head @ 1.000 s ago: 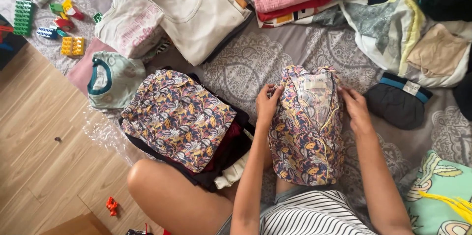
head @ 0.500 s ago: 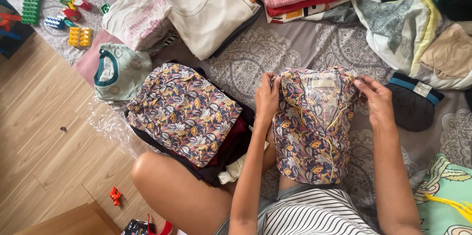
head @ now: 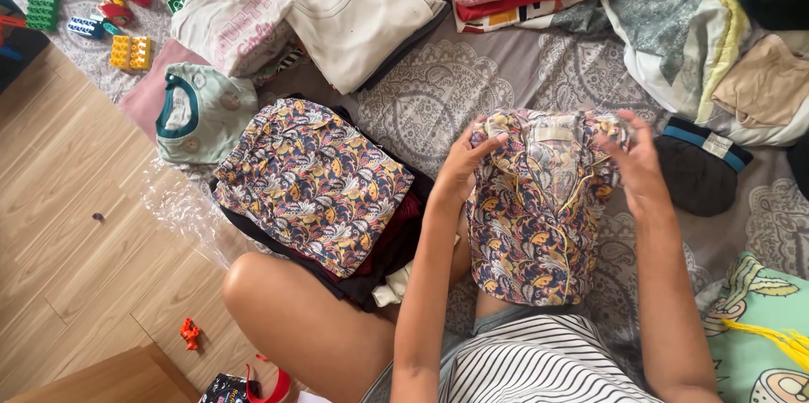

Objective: Organizing and folding various items of laundry on a bed.

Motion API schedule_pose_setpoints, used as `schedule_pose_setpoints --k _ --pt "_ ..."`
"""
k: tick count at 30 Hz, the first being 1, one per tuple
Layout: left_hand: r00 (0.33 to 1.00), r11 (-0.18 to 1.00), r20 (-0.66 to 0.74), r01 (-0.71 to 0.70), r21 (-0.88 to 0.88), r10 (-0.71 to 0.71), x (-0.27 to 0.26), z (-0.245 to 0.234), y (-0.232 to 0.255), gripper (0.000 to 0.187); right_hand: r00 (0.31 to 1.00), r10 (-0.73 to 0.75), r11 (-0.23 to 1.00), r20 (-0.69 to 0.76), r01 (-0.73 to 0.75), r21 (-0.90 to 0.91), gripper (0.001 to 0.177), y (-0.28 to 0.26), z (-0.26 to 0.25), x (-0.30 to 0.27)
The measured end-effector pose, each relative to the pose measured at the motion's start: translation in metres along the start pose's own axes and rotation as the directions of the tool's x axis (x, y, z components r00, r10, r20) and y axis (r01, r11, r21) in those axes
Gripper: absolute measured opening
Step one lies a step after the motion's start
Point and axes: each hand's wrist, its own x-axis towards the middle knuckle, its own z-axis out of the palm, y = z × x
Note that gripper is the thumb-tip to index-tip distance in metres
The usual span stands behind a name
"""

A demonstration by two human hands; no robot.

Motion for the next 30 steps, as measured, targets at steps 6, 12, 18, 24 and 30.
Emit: schedule_pose_setpoints --k 6,12,18,24,30 --pt "0.989 0.996 0.150 0.021 -0.083 -0.008 -0.011 0.011 0.006 0.057 0.997 -0.073 0.996 0.013 0.074 -0.049 0.052 -0.033 0.023 -0.023" --pt "0.941 0.996 0.328 -0.090 0.002 0.085 -0.088 0.018 0.031 0.020 0.986 -0.145 0.988 0.080 0.149 -0.049 0.054 -0.087 0.011 -0.083" --pt "0.684 0.888 0.730 -0.333 0.317 -0.004 -0.206 0.008 0.045 0.048 0.973 0.171 0.954 0.153 -0.124 -0.273 0.064 -0.092 -0.100 -0.173" --pt "0.427 0.948 0.901 -0.250 0.197 -0.075 -0.266 0.000 -0.006 0.033 0.502 0.750 0.659 0.431 -0.615 -0.433 0.093 -0.084 -0.092 -0.237" --pt "0.654 0.887 0.756 -0.334 0.319 -0.025 -0.288 0.042 -0.021 0.113 0.201 0.934 0.353 0.295 -0.648 -0.675 0.097 -0.005 -0.133 -0.249"
